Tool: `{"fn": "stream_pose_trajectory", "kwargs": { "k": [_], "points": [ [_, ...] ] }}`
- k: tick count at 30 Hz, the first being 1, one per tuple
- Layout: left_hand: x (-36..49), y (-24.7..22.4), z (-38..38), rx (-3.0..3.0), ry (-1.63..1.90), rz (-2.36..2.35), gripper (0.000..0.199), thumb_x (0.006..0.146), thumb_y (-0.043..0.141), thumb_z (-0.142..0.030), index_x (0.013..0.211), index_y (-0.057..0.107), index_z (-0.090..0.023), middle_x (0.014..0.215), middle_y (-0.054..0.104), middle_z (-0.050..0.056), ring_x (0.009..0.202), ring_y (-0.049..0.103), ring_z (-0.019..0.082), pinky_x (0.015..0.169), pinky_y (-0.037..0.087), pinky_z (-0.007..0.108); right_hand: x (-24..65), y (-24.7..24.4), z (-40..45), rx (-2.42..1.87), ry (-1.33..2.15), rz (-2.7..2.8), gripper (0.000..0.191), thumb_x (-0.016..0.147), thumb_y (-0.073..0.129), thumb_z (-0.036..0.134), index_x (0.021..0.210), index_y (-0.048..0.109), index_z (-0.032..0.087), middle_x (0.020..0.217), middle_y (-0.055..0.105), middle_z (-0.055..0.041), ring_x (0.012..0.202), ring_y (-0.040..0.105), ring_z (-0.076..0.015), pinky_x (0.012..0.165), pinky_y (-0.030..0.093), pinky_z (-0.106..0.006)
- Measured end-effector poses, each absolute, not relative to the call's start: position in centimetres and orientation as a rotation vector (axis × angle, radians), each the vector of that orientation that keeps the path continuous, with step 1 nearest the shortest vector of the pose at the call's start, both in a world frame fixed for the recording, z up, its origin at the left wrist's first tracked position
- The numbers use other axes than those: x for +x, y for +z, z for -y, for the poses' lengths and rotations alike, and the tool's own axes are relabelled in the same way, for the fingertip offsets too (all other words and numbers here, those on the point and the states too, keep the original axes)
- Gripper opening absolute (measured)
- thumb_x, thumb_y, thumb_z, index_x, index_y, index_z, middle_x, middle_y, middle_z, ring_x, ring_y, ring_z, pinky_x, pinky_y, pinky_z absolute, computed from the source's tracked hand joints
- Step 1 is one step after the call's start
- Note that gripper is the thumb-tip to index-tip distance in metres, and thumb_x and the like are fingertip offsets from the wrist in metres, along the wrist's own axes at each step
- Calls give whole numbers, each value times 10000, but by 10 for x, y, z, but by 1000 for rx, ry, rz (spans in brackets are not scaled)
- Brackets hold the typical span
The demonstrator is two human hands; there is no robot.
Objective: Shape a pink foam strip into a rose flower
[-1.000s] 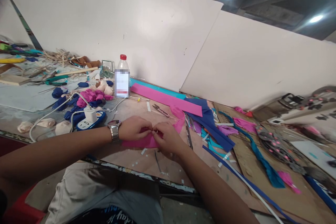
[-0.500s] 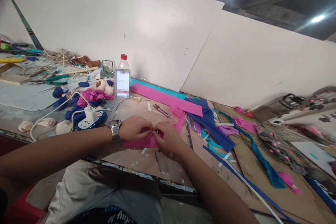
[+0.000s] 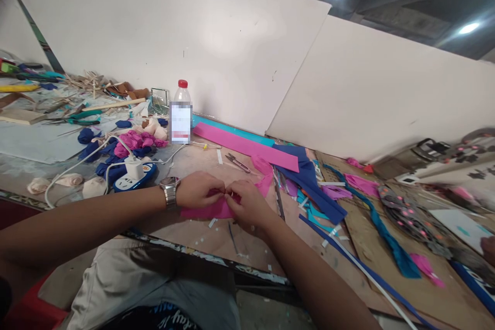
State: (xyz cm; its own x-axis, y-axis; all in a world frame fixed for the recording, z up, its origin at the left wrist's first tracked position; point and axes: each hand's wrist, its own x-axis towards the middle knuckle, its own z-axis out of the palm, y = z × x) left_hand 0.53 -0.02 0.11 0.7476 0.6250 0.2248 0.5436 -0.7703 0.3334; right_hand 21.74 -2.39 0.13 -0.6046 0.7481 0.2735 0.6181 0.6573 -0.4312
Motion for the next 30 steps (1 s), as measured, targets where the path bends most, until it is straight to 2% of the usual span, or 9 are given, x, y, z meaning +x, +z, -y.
{"fn": "stream_pose_trajectory", "kwargs": {
  "k": [30],
  "points": [
    [6,0,0,2723,478,-896,263,928,495,-378,945,714,-235,895,752,29,807,672,190,660,399,296,219,-1,24,-1081,439,2452,112,879,564,154,846,663,194,809,688,-39,763,597,-180,717,431,-311]
  ]
}}
